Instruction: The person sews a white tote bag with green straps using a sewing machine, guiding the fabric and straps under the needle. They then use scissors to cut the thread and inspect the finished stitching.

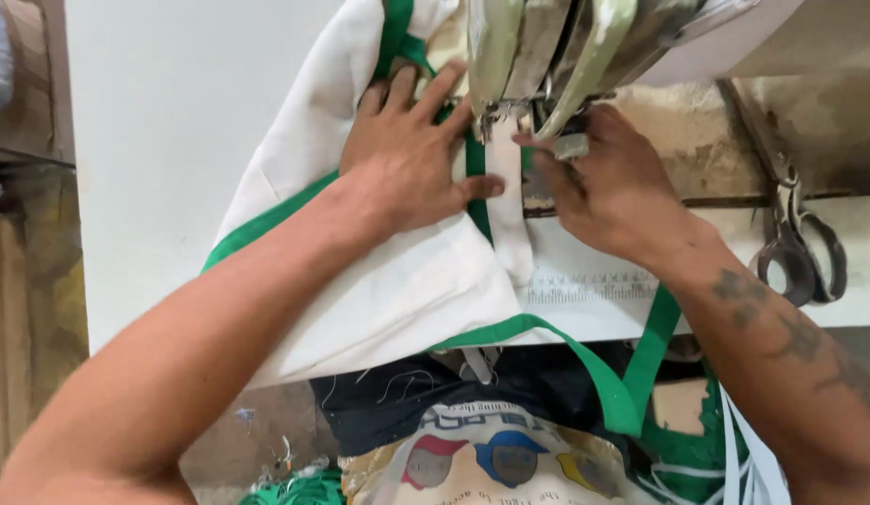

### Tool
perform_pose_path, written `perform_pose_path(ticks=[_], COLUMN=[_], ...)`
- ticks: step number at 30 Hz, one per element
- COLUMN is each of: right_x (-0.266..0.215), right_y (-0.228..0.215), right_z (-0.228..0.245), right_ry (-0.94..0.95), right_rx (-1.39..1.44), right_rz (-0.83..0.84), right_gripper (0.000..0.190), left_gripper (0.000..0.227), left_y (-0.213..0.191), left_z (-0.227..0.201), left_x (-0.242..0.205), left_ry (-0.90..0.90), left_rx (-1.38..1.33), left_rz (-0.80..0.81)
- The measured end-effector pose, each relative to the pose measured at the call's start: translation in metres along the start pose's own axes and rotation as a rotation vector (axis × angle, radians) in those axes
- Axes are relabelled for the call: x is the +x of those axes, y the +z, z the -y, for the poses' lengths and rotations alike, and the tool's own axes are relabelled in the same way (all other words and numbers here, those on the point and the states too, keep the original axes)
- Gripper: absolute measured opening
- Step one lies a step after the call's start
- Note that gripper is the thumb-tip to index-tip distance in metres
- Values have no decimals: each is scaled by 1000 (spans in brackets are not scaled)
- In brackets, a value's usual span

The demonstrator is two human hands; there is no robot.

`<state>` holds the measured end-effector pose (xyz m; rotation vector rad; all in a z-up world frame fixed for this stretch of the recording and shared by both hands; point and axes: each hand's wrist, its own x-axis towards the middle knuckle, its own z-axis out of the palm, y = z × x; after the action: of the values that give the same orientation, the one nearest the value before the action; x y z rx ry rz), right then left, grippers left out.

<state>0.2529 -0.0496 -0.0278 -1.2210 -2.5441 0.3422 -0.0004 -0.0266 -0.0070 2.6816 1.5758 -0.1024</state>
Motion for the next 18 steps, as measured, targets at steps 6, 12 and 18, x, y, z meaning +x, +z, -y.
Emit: perform_pose_path(ticks=[6, 12, 18], right_x=[13, 20, -88], right_y=[23, -6, -40], right_z=[-30, 4, -21], right_ry=[-41, 21, 127], right_rx=[-275, -323, -62], right_rz=[-114, -98, -243], right_gripper=[49, 68, 62], left_gripper=[110, 118, 118], left_y=[-13, -18, -22], left_z=[-2, -4, -5], left_x=[4, 7, 7], left_ry=[-128, -136, -146], left_rx=[-4, 51, 43], left_rz=[201, 286, 367])
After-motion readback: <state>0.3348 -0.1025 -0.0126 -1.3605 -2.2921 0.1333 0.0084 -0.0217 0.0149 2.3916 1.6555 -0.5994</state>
